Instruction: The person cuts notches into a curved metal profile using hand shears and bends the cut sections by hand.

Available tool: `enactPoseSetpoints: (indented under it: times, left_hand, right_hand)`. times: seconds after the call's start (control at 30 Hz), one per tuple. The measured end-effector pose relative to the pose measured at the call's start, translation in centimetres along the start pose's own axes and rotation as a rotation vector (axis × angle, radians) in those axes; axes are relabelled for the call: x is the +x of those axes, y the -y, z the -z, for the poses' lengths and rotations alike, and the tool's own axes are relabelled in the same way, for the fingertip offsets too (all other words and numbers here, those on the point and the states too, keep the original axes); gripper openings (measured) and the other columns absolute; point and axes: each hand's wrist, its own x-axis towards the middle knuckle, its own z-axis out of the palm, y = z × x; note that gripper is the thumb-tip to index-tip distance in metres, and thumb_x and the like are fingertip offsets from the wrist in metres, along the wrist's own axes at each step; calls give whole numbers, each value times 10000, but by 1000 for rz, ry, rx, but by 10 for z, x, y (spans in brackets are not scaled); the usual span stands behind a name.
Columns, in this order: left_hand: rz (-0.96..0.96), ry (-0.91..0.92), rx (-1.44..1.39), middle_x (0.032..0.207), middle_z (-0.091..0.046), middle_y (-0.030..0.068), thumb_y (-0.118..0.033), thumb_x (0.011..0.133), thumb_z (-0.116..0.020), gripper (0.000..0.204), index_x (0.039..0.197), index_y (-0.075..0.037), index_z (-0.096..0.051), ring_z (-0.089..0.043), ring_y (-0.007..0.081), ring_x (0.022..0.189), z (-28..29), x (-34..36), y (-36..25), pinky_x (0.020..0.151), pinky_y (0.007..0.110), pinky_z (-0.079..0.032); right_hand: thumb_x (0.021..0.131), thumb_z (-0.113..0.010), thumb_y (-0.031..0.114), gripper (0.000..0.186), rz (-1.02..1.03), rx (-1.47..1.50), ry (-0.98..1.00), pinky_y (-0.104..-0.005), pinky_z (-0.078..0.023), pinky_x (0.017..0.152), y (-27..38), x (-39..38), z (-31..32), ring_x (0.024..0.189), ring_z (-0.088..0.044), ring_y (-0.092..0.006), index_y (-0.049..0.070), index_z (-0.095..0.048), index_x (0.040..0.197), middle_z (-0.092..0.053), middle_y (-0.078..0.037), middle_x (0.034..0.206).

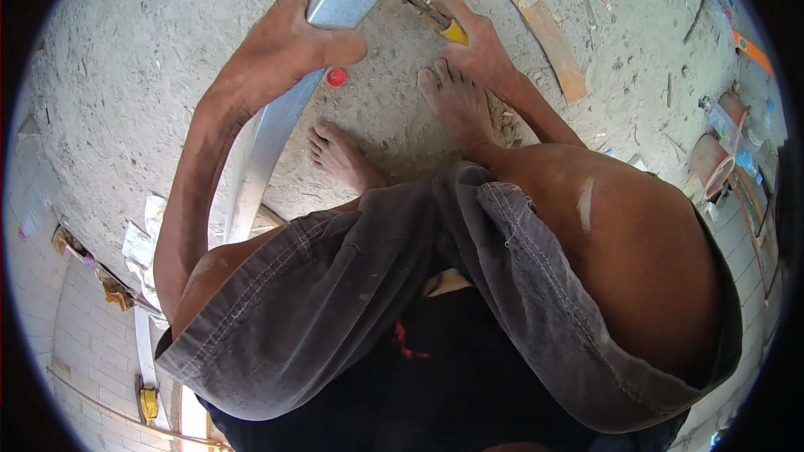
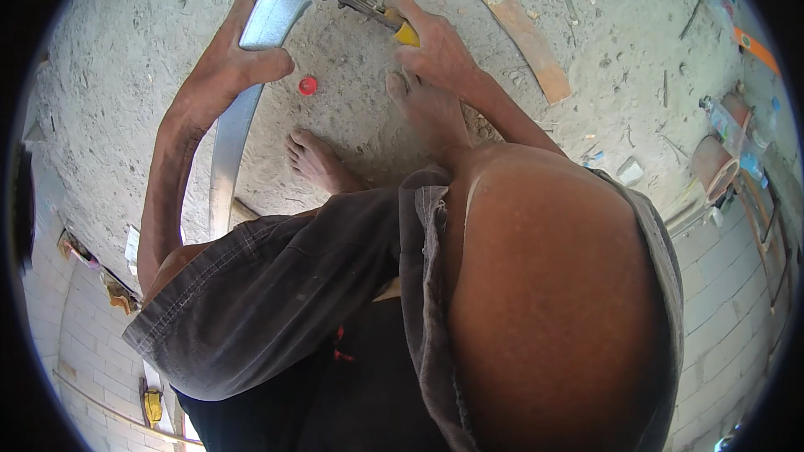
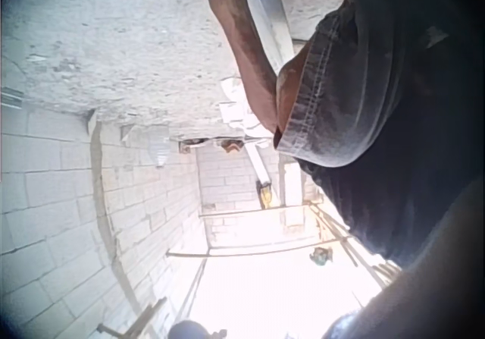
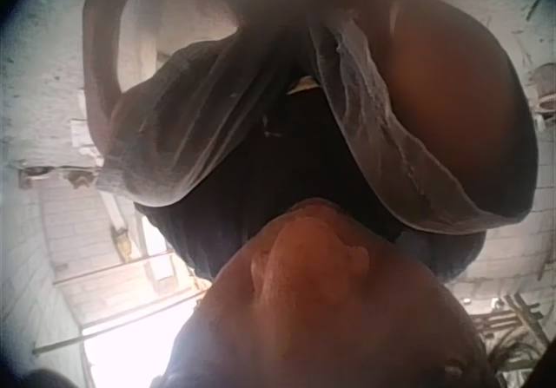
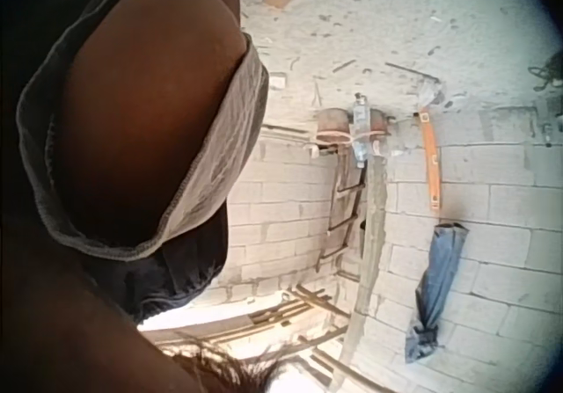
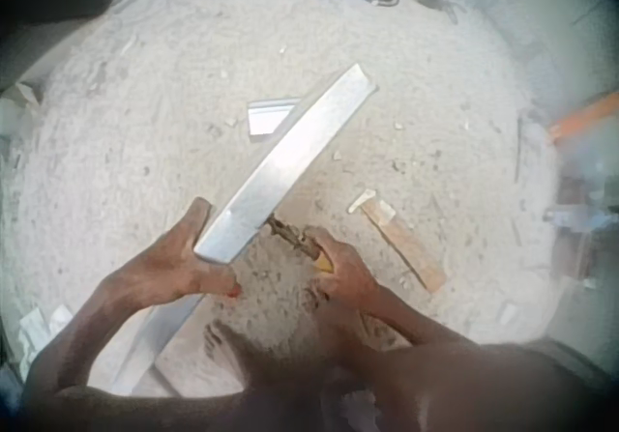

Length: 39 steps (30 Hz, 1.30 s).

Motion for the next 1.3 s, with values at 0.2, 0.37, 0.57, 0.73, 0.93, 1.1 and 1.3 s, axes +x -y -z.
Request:
enactPoseSetpoints:
  times: [0.2, 0.37, 0.57, 0.73, 0.93, 1.1, 1.3]
  left_hand:
    - [33, 59, -58, 1133, -550, 221, -598, 560, -686, 1008, 1383, -89, -404, -526, 388, 1111, 2, 11, 0, 914, 576, -390]
    - [20, -16, 18, 1170, -540, 247, -607, 563, -674, 1030, 1404, -89, -383, -512, 420, 1138, 0, 12, 13, 918, 598, -391]
    - [84, 87, -3, 1268, -505, 286, -588, 565, -667, 1085, 1461, -93, -309, -521, 429, 1160, 8, 9, 20, 944, 614, -396]
    - [71, 49, -37, 1243, -537, 295, -572, 541, -679, 1130, 1491, -118, -270, -556, 406, 1138, 15, 5, 32, 973, 603, -392]
    - [130, -16, 18, 1202, -574, 281, -597, 525, -675, 1146, 1493, -132, -273, -564, 423, 1121, 14, 5, 39, 999, 608, -370]
    - [123, 58, -91, 1250, -550, 292, -592, 518, -690, 1159, 1496, -136, -266, -544, 422, 1168, 14, 9, 40, 1026, 606, -343]
    - [75, -26, -39, 1226, -559, 280, -581, 534, -685, 1144, 1498, -136, -258, -562, 401, 1142, 12, 8, 38, 1021, 594, -357]
  right_hand:
    - [656, -565, 81, 620, -64, 81, 168, -398, -461, 862, -4, 10, 14, 951, -600, -394, 23, -456, 1264, -602, -269, 1074]
    - [664, -554, 83, 601, -108, -57, 124, -388, -474, 834, -5, 9, 8, 917, -601, -394, 12, -460, 1254, -611, -241, 1033]
    - [706, -574, 92, 582, -112, 54, 180, -483, -444, 859, 9, 11, 0, 998, -560, -438, 87, -419, 1267, -593, -241, 1057]
    - [716, -565, 84, 579, -41, -19, 127, -483, -446, 868, 8, 12, -9, 1014, -554, -440, 74, -412, 1274, -587, -238, 1074]
    - [684, -559, 32, 628, -19, -38, 79, -449, -470, 833, 4, 8, -17, 943, -576, -442, 103, -414, 1292, -600, -240, 1040]
    - [689, -561, 45, 615, 25, -43, 42, -454, -472, 802, 0, 12, -16, 903, -584, -438, 97, -412, 1284, -605, -243, 998]
    - [714, -570, 108, 551, -34, -17, 97, -486, -468, 781, -7, 14, -19, 910, -577, -447, 93, -424, 1245, -602, -234, 976]
